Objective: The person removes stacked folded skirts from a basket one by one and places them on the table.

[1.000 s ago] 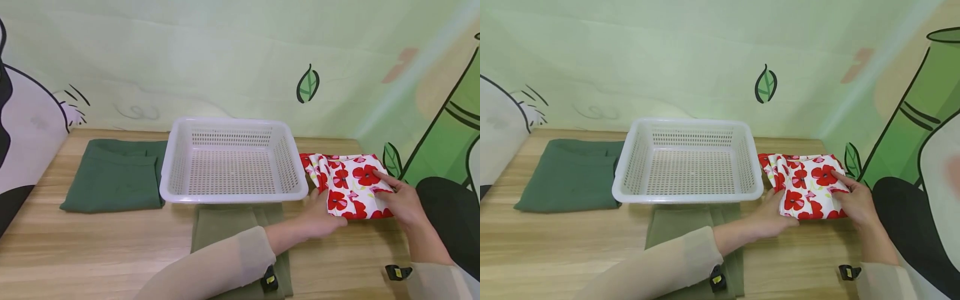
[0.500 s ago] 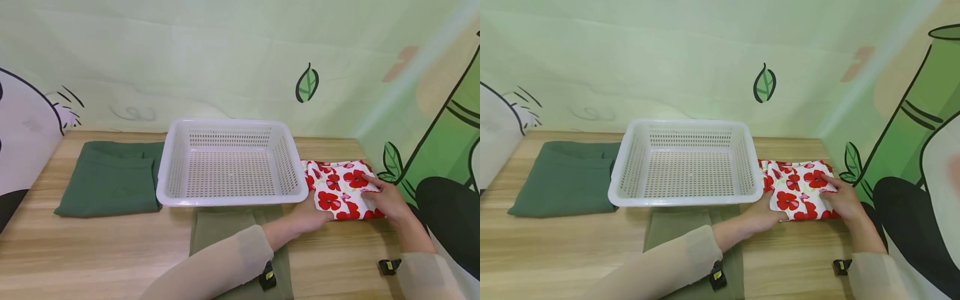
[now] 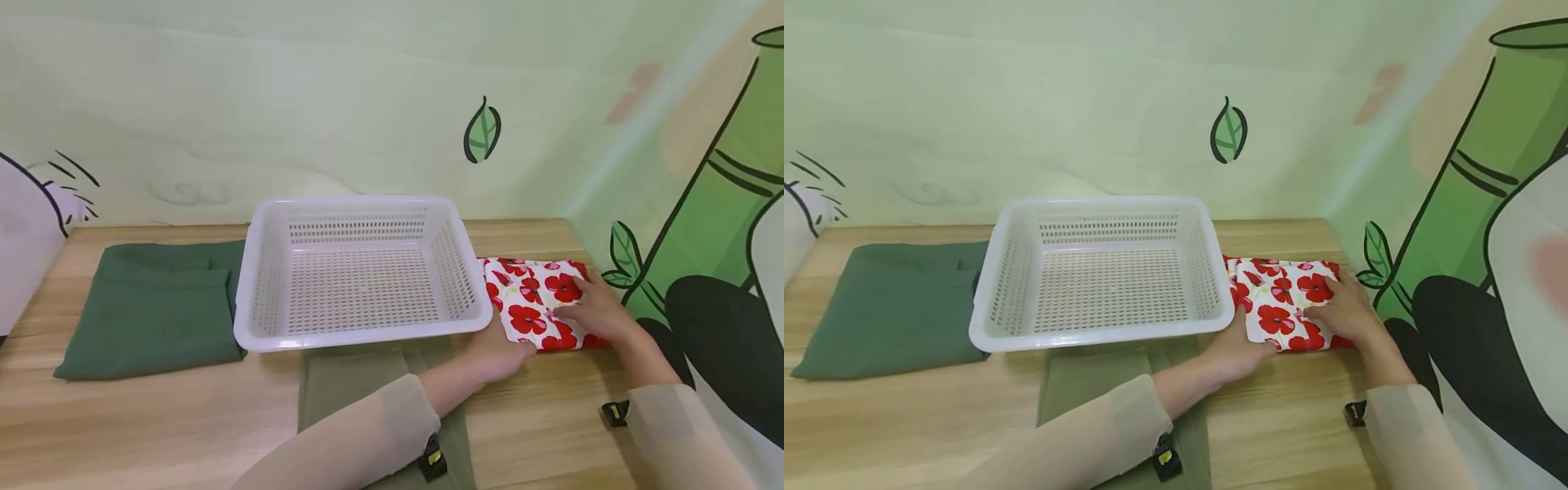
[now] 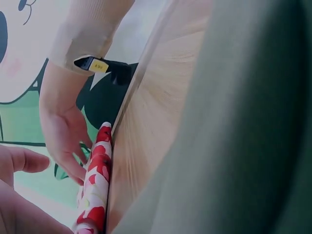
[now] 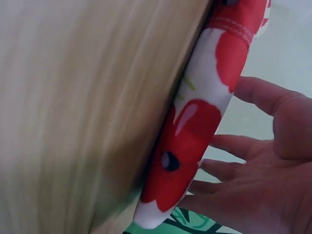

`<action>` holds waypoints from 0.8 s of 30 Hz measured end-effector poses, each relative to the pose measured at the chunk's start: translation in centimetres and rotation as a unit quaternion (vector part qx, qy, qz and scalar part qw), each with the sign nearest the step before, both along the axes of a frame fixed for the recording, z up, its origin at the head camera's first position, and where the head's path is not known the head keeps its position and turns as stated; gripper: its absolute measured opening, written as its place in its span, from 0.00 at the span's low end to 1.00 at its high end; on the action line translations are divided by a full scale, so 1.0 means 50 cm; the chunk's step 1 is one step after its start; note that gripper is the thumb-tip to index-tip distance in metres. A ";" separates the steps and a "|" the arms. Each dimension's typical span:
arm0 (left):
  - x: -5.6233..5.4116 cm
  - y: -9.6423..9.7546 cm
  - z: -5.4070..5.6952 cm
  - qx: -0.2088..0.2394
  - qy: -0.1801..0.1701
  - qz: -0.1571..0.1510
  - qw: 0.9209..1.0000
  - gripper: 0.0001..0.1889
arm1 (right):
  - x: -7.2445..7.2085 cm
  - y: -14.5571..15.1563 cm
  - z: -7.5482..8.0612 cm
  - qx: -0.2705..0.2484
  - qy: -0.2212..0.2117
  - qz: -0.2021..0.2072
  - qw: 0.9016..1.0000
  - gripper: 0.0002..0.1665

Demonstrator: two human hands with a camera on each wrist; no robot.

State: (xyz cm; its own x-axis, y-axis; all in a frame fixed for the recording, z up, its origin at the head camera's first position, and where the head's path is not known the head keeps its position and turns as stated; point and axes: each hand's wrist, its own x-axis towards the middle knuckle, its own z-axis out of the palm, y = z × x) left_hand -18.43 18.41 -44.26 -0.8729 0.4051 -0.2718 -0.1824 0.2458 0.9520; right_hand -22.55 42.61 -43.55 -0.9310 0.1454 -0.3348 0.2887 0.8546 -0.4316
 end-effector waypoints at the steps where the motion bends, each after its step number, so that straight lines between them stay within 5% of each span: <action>1: -0.001 -0.004 0.001 -0.005 0.006 0.001 1.000 0.47 | -0.007 -0.006 0.000 -0.008 -0.013 0.007 1.000 0.58; 7: -0.001 -0.030 0.008 -0.025 0.042 0.002 0.999 0.44 | -0.036 -0.028 -0.008 -0.044 -0.068 0.032 0.996 0.57; 16: 0.015 -0.031 0.050 -0.122 0.002 -0.054 0.991 0.53 | -0.039 -0.037 0.008 -0.045 -0.060 0.020 0.997 0.57; 24: 0.007 -0.053 0.087 -0.059 0.038 -0.147 0.987 0.37 | -0.007 -0.061 0.064 -0.073 0.002 0.055 0.996 0.55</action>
State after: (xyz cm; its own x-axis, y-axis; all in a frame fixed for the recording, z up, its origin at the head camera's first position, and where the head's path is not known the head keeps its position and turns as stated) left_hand -18.06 15.73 -39.92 -0.7414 0.6138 -0.2712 -0.0161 0.3877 0.9216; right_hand -22.88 39.56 -40.37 -0.9402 -0.0080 -0.3405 0.1938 0.8096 -0.5541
